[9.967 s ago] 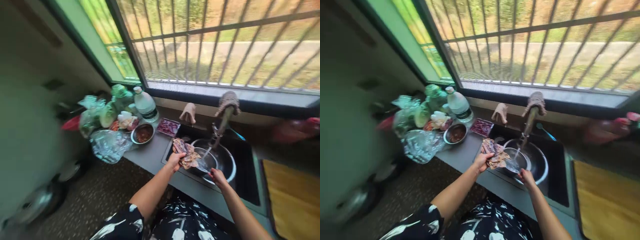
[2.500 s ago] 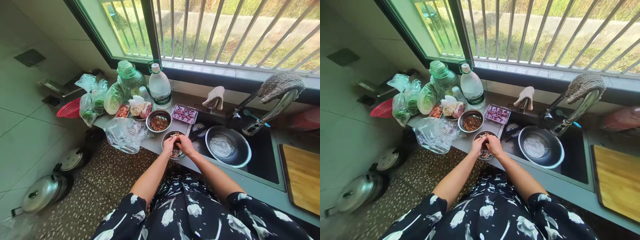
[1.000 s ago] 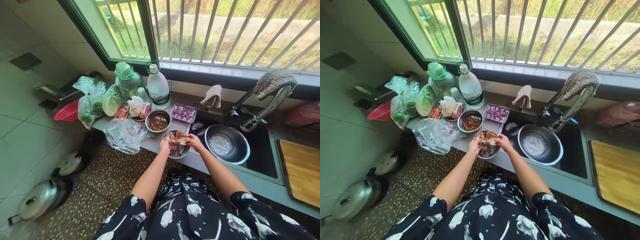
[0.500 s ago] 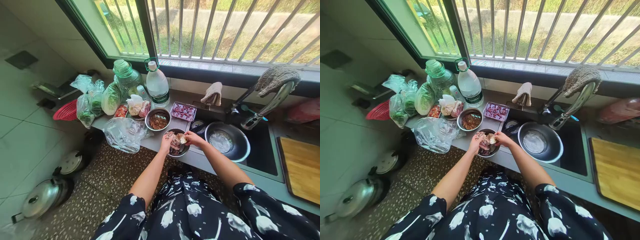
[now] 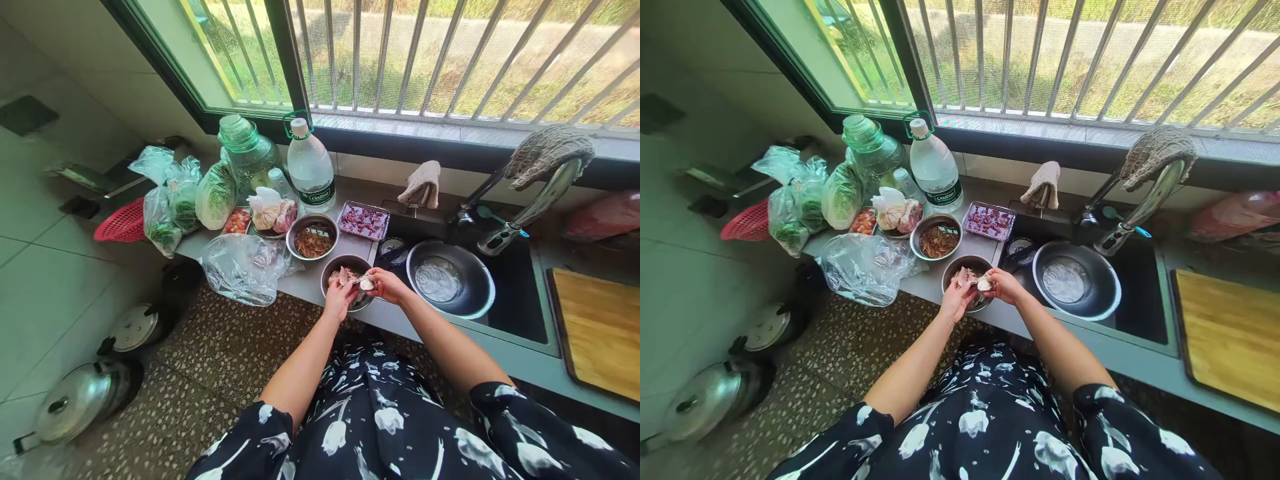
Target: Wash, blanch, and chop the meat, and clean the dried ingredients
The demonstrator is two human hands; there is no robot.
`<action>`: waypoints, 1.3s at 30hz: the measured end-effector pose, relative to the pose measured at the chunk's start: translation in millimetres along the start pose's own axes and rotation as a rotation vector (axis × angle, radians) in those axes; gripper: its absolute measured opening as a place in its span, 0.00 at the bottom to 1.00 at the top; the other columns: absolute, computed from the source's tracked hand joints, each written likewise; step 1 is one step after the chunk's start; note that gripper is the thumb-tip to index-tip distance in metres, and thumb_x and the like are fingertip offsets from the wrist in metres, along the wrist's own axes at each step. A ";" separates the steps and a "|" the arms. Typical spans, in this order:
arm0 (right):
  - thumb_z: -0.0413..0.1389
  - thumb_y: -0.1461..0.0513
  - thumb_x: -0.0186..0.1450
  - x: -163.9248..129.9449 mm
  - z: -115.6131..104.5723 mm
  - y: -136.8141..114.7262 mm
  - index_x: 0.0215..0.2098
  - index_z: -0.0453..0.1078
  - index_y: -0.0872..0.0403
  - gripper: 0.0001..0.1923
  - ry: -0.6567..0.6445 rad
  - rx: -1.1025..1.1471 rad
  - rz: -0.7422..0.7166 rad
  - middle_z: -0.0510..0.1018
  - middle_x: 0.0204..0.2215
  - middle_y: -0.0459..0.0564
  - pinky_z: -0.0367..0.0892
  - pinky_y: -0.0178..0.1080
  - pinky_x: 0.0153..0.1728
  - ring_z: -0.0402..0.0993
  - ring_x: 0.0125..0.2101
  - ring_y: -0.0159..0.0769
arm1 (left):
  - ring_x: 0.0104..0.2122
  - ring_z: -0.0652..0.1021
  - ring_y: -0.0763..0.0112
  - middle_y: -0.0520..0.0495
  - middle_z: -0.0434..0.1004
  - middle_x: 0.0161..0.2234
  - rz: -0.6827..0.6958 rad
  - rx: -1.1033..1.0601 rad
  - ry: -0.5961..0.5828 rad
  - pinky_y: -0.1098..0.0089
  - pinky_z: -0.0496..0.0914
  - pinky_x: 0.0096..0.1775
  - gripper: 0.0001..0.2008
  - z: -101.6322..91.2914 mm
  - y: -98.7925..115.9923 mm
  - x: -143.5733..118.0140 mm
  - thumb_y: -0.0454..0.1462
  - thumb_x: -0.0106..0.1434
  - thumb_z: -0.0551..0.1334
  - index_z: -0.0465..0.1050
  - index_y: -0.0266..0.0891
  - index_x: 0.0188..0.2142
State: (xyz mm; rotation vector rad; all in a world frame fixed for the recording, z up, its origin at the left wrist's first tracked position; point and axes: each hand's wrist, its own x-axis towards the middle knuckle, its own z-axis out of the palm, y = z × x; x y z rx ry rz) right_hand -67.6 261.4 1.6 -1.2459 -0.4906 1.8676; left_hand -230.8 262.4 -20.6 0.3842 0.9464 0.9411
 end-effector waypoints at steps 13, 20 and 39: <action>0.53 0.70 0.53 2.7 10.1 9.6 0.32 0.65 0.56 0.08 0.135 0.123 0.054 0.73 0.23 0.47 0.66 0.35 0.24 0.68 0.21 0.30 | 0.35 0.77 0.69 0.41 0.76 0.40 0.146 0.192 0.106 0.67 0.71 0.40 0.22 -4.2 3.5 2.4 0.38 0.45 0.70 0.69 0.35 0.39; 0.58 0.63 0.53 -12.7 -1.4 9.4 0.31 0.66 0.56 0.08 -0.022 -0.045 0.150 0.68 0.19 0.42 0.60 0.31 0.21 0.60 0.17 0.23 | 0.39 0.76 0.65 0.40 0.77 0.39 0.187 0.275 -0.004 0.66 0.70 0.42 0.22 -11.1 2.1 -3.1 0.38 0.43 0.70 0.70 0.35 0.39; 0.59 0.57 0.53 -6.9 13.0 -1.4 0.29 0.70 0.55 0.10 0.157 -1.056 -0.570 0.71 0.26 0.45 0.57 0.32 0.29 0.63 0.26 0.28 | 0.27 0.77 0.72 0.44 0.78 0.33 0.056 0.434 -0.018 0.70 0.72 0.34 0.21 -15.6 31.0 -5.1 0.40 0.45 0.69 0.69 0.34 0.37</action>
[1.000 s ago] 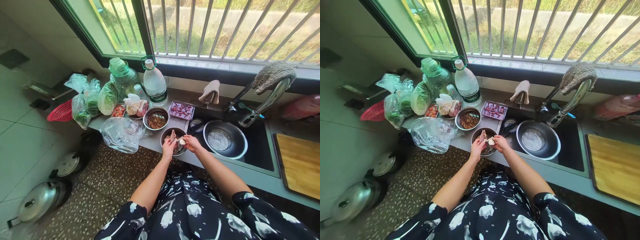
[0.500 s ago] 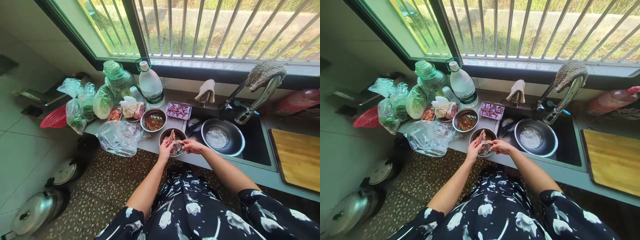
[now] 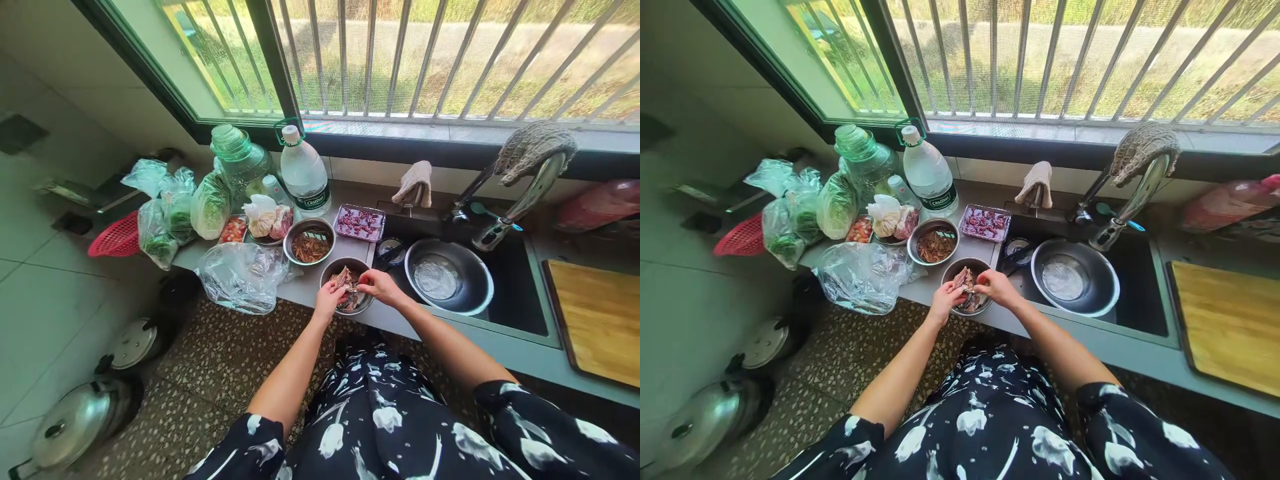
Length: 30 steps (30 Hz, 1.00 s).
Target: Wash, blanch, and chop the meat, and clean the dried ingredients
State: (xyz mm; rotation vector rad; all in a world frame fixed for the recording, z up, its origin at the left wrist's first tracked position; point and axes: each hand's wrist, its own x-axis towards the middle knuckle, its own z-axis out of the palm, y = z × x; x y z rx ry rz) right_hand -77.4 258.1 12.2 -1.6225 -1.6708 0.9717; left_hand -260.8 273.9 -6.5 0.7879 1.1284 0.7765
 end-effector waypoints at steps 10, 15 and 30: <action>0.50 0.63 0.62 -6.1 4.6 -3.1 0.36 0.70 0.54 0.08 -0.073 -0.373 -0.306 0.72 0.29 0.49 0.58 0.31 0.31 0.66 0.29 0.29 | 0.26 0.77 0.73 0.44 0.78 0.32 0.008 0.018 -0.022 0.71 0.72 0.30 0.19 8.3 4.4 0.5 0.37 0.45 0.69 0.69 0.33 0.37; 0.48 0.65 0.62 -13.8 1.5 -2.6 0.43 0.69 0.51 0.13 -0.116 -0.492 -0.533 0.72 0.35 0.50 0.58 0.31 0.31 0.67 0.31 0.30 | 0.23 0.76 0.74 0.46 0.77 0.27 -0.043 0.011 -0.018 0.73 0.72 0.28 0.17 9.1 6.7 -0.9 0.38 0.47 0.68 0.70 0.32 0.36; 0.49 0.64 0.63 -14.7 20.7 4.5 0.43 0.69 0.52 0.11 -0.090 -0.465 -0.414 0.69 0.34 0.50 0.61 0.31 0.31 0.66 0.32 0.30 | 0.19 0.75 0.75 0.49 0.75 0.24 0.068 0.121 -0.010 0.74 0.71 0.23 0.15 11.9 -19.8 15.9 0.42 0.53 0.63 0.69 0.35 0.38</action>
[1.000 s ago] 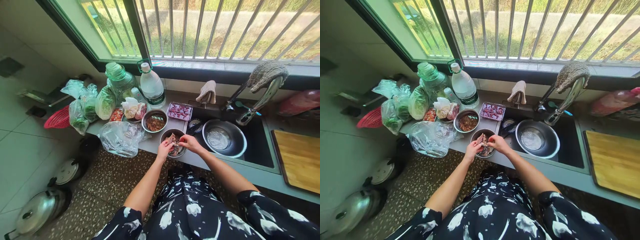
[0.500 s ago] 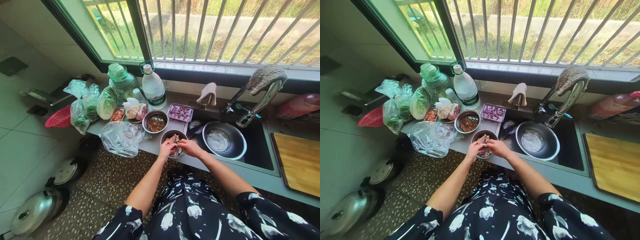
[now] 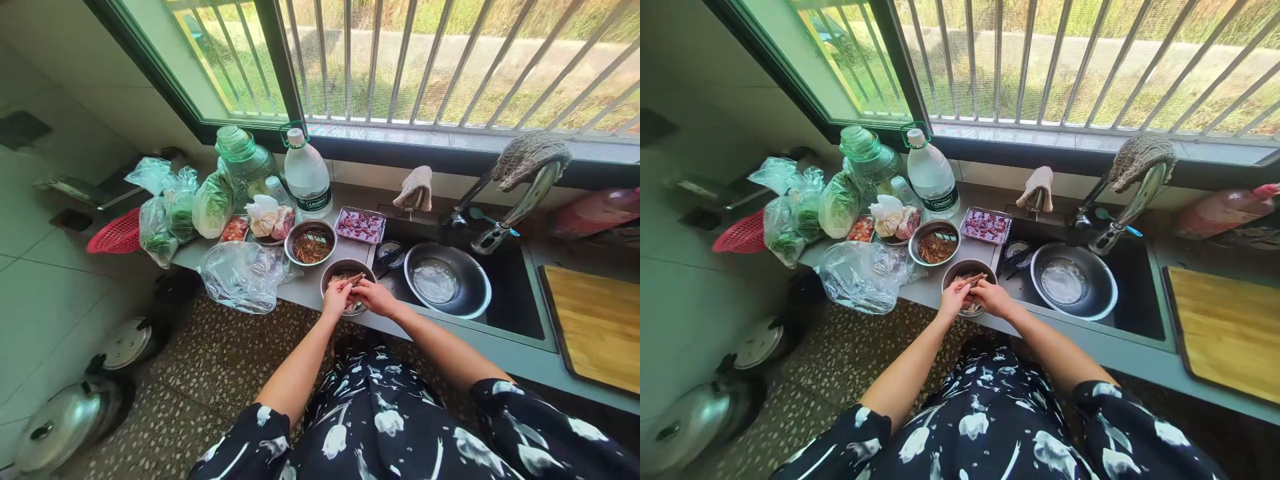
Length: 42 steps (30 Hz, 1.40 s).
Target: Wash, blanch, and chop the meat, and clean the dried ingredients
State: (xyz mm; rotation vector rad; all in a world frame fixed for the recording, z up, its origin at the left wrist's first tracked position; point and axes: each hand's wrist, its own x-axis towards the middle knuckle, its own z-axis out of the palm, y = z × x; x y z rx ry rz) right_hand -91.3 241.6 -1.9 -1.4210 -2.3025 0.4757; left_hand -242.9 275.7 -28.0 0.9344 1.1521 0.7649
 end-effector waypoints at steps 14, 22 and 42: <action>0.50 0.62 0.61 9.8 -2.8 0.8 0.28 0.64 0.55 0.06 -0.185 0.109 -0.049 0.68 0.25 0.46 0.54 0.31 0.28 0.61 0.26 0.28 | 0.13 0.71 0.75 0.54 0.70 0.14 0.024 0.156 0.116 0.77 0.66 0.17 0.11 -0.2 0.5 12.8 0.44 0.58 0.59 0.65 0.37 0.30; 0.52 0.61 0.57 6.2 -4.3 5.0 0.24 0.60 0.55 0.06 -0.118 0.562 0.225 0.62 0.19 0.40 0.51 0.30 0.23 0.56 0.21 0.25 | 0.13 0.72 0.74 0.53 0.70 0.13 -0.026 0.176 0.101 0.76 0.67 0.18 0.12 -1.2 10.2 10.3 0.44 0.57 0.59 0.67 0.36 0.32; 0.58 0.63 0.50 5.3 -2.2 17.1 0.29 0.66 0.56 0.09 -0.137 1.633 0.858 0.67 0.18 0.42 0.50 0.27 0.16 0.59 0.17 0.23 | 0.17 0.70 0.80 0.52 0.73 0.24 0.046 -0.031 -0.058 0.78 0.64 0.21 0.19 -6.0 14.1 7.6 0.42 0.44 0.69 0.65 0.35 0.31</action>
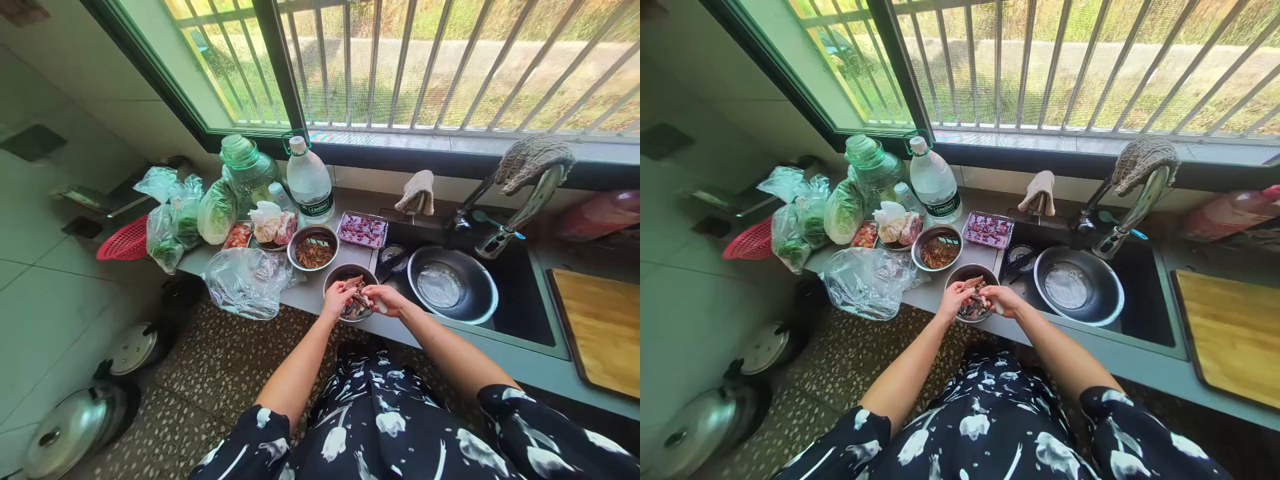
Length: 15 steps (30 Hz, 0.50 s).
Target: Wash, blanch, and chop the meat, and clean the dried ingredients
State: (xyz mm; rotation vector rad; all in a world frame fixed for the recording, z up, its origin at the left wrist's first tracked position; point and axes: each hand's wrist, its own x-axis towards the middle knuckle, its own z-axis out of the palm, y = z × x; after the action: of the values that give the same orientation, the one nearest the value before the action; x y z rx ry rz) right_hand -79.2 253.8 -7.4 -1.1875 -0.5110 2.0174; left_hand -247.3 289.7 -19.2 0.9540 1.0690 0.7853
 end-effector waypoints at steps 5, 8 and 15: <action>0.62 0.57 0.49 0.0 11.3 -0.5 0.25 0.64 0.56 0.14 0.008 -0.212 -0.028 0.65 0.16 0.40 0.49 0.28 0.16 0.57 0.16 0.22 | 0.18 0.70 0.80 0.52 0.73 0.25 -0.030 -0.041 0.008 0.76 0.65 0.23 0.19 0.0 -1.4 -1.5 0.42 0.44 0.68 0.65 0.35 0.32; 0.66 0.59 0.44 1.1 8.6 -0.4 0.23 0.62 0.56 0.17 -0.055 -0.318 -0.045 0.67 0.17 0.40 0.50 0.29 0.16 0.57 0.16 0.22 | 0.18 0.70 0.80 0.51 0.74 0.25 -0.038 -0.050 -0.010 0.76 0.66 0.24 0.19 -1.5 0.2 -3.3 0.41 0.44 0.68 0.66 0.35 0.33; 0.65 0.56 0.45 0.8 5.3 -4.3 0.24 0.62 0.56 0.17 -0.074 -0.178 -0.053 0.67 0.17 0.40 0.49 0.30 0.18 0.58 0.16 0.23 | 0.22 0.72 0.78 0.48 0.75 0.27 -0.124 -0.067 0.009 0.75 0.68 0.27 0.16 -4.6 -0.9 -4.5 0.39 0.44 0.69 0.72 0.33 0.33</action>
State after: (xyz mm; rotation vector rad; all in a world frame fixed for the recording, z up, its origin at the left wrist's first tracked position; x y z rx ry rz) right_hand -82.4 257.4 -2.5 -1.1929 -0.7648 2.0091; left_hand -253.0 286.5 -19.3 0.8196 1.0926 0.7194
